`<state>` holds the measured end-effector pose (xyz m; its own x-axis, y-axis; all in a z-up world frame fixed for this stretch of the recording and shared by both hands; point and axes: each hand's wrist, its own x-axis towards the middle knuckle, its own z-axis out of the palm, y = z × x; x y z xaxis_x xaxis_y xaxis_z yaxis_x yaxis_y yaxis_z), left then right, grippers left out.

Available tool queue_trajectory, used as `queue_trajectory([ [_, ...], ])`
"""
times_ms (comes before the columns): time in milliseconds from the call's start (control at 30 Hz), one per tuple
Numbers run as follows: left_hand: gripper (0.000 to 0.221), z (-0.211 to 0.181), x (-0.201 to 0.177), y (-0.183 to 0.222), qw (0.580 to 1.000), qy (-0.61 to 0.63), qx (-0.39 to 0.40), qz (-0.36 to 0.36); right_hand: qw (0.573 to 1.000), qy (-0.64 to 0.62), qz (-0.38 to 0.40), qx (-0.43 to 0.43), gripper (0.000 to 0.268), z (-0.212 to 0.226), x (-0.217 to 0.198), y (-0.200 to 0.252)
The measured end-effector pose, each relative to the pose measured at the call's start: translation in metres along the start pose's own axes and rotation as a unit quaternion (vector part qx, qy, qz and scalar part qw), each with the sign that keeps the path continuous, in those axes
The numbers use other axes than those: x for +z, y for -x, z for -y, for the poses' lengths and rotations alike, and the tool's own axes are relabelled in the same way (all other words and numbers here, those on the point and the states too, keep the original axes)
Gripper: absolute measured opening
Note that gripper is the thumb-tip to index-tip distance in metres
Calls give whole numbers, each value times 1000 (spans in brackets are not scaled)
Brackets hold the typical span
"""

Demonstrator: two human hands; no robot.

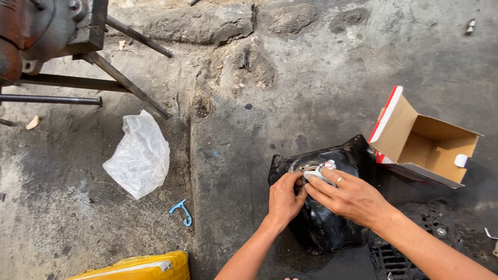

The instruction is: Replacing a motorcycle fuel pump by cleaning the tank opening, unpacking the new pump, and installing it into the fuel tank.

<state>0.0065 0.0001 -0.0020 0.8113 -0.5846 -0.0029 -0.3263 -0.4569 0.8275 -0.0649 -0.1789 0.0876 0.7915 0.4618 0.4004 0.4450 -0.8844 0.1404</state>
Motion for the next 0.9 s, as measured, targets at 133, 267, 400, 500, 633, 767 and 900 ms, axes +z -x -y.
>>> queue_trajectory([
  [133,34,14,4,2,993,108,-33,-18,999,-29,14,25,24,-3,5,-2],
  [267,34,15,4,3,986,155,-48,-26,998,-44,-4,46,23,-4,8,-6],
  [400,34,21,6,4,985,159,-48,-37,998,-46,-19,28,21,7,15,5],
  [500,39,17,-3,6,989,138,-34,-36,998,-54,-29,4,24,14,14,1],
  [633,66,7,-6,3,998,55,8,6,997,-41,-68,22,12,26,7,-2],
  [767,79,43,8,7,984,121,40,123,992,-31,-66,99,6,47,9,12],
  [900,109,141,36,-16,964,121,201,124,976,-53,-77,199,9,45,22,21],
])
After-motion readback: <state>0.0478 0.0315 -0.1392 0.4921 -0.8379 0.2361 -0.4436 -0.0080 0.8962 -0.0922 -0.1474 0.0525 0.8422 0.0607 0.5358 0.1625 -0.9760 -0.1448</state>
